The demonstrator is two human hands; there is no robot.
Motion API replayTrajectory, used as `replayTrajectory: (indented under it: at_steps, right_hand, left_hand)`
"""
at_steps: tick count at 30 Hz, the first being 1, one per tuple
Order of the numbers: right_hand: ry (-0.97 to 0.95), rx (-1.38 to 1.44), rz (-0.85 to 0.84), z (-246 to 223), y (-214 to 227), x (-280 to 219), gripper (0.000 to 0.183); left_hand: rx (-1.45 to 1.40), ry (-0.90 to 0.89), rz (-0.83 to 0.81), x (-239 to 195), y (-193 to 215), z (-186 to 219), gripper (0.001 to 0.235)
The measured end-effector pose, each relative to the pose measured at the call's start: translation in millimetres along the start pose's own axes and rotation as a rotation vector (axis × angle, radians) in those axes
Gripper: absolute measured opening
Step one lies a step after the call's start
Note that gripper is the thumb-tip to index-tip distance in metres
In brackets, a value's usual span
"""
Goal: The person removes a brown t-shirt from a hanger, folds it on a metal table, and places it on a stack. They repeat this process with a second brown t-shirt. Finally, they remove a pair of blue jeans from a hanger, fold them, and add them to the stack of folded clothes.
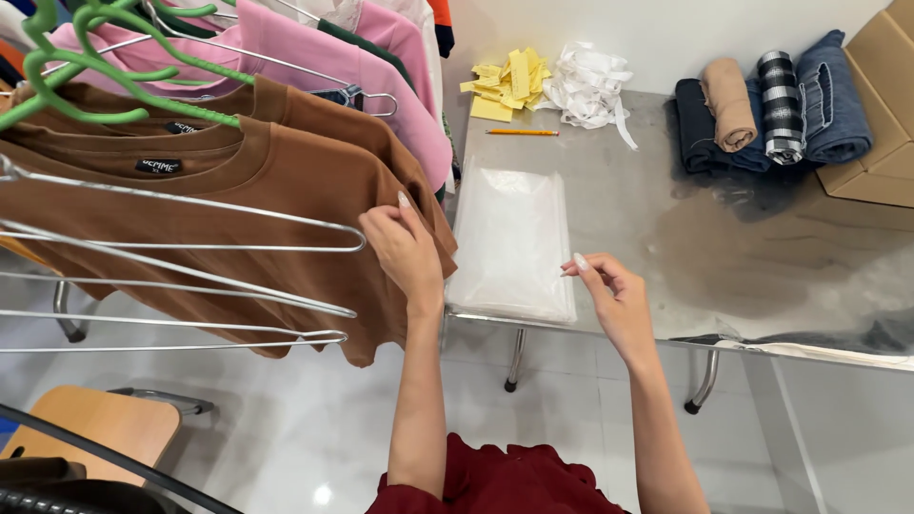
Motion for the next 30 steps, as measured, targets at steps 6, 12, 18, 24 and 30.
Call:
replayTrajectory:
  at_steps: [6, 12, 18, 24, 30]
  right_hand:
    - [0.014, -0.009, -0.006, -4.8, -0.8, -1.0, 0.021]
    - [0.014, 0.000, 0.022, 2.2, 0.5, 1.8, 0.020]
    - [-0.015, -0.007, 0.013, -2.4, -3.2, 1.9, 0.019]
    - [0.017, 0.005, -0.058, -14.9, -25.9, 5.6, 0.019]
    - [0.340, 0.064, -0.316, -96.4, -105.6, 25.1, 0.030]
  left_hand:
    - [0.141, -0.151, 0.105, 24.1, 14.6, 4.9, 0.065]
    - [0.317, -0.325, -0.017, 32.8, -4.8, -10.8, 0.024]
    - [0.197, -0.287, -0.036, 16.0, 14.8, 26.8, 0.012]
    - [0.138, -0.231, -0.030, -12.7, 22.9, 23.8, 0.027]
    - [0.076, -0.331, -0.067, -17.4, 37.3, 41.3, 0.018]
Point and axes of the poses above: each hand's wrist, its own x-axis towards the middle knuckle, its own y-axis out of the back of the hand, z = x × y, the point moved 4 cm from there along x, towards the middle knuckle, and after that the axes turned 12 degrees about -y, right-handed, at the moved point
